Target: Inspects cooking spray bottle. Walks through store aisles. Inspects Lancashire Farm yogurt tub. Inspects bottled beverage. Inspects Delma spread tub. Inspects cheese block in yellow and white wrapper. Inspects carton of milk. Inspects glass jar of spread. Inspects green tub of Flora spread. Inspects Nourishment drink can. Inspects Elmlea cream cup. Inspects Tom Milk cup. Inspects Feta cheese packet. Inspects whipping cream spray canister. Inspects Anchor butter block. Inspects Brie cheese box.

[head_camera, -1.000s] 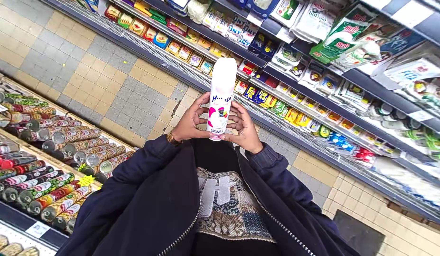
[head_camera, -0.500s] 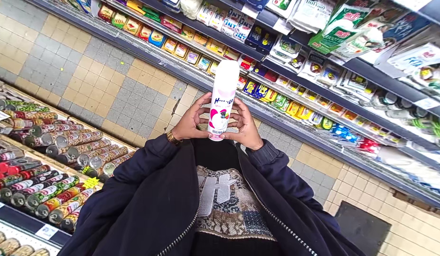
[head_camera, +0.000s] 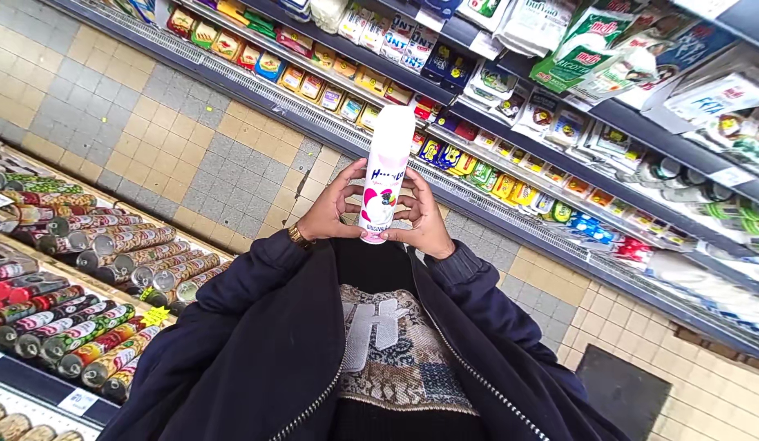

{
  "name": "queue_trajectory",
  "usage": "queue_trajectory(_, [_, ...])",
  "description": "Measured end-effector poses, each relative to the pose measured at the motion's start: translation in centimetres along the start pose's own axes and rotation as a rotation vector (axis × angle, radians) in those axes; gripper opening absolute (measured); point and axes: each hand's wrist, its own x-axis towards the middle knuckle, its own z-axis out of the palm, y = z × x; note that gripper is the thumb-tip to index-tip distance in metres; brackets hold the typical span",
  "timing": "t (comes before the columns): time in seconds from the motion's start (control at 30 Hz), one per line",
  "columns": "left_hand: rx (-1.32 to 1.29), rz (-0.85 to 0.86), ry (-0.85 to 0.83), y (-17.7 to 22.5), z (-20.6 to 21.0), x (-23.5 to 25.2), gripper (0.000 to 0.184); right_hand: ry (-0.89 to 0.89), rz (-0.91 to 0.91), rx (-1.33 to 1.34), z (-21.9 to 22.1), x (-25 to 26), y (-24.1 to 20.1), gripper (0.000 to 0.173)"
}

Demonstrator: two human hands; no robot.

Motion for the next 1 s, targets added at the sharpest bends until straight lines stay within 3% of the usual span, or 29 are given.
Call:
queue_trajectory(0.57, [-0.023, 0.015, -0.062, 0.1, 0.1, 1.0, 0.119, 0.023, -0.005, -0.022, -0.2, -0.3, -0.7, 0.116])
queue_trajectory(1.0, [0.009, 0.015, -0.065, 0.0, 0.9, 7.0, 0.118, 0.156, 0.022, -0.065, -3.8, 2.4, -3.1, 0.104])
